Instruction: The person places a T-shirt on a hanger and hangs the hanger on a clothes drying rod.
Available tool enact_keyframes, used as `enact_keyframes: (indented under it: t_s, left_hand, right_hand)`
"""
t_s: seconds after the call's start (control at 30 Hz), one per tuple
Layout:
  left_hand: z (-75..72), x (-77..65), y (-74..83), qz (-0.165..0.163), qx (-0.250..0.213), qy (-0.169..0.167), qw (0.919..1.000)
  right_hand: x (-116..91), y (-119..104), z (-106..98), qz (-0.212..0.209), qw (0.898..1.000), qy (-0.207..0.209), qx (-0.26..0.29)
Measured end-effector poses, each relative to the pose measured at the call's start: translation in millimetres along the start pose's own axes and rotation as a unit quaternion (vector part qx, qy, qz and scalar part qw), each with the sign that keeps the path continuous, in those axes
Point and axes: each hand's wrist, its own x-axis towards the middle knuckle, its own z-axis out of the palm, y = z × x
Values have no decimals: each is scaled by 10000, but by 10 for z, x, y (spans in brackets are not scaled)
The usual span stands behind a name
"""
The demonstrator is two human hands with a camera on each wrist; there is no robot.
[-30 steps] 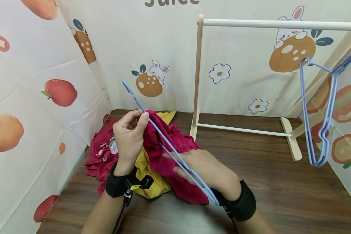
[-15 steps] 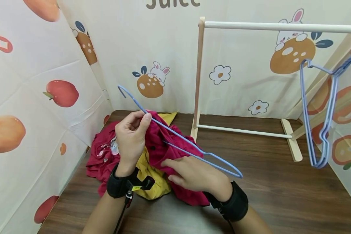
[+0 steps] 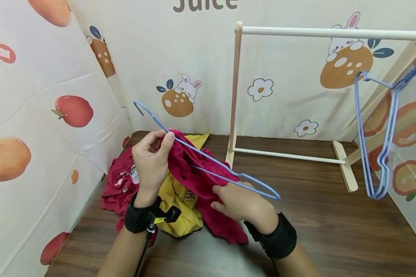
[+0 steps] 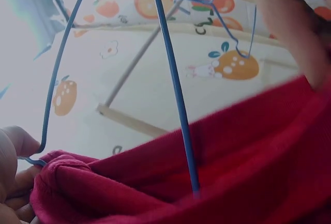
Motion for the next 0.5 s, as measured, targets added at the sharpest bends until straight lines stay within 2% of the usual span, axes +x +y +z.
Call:
enact_keyframes:
  t_s: [0.1, 0.27, 0.37, 0.43, 0.5]
  left_hand:
    - [-60, 40, -32, -27, 160, 105, 9998]
    - [-155, 93, -91, -184, 509, 298, 9981]
    - [-168, 118, -137, -293, 658, 280, 9970]
    - [-161, 134, -177, -304, 743, 252, 9965]
    - [-151, 152, -212, -265, 860, 214, 9957]
  right_hand:
    - [-86, 73, -122, 87, 9999, 89, 65]
    - [-297, 173, -301, -164, 9971, 739, 62]
    - [-478, 212, -394, -177, 9938, 1098, 40]
    - [-599, 227, -444, -289, 9908, 1325, -7]
    - [-697, 224, -485, -578, 9851, 1604, -208]
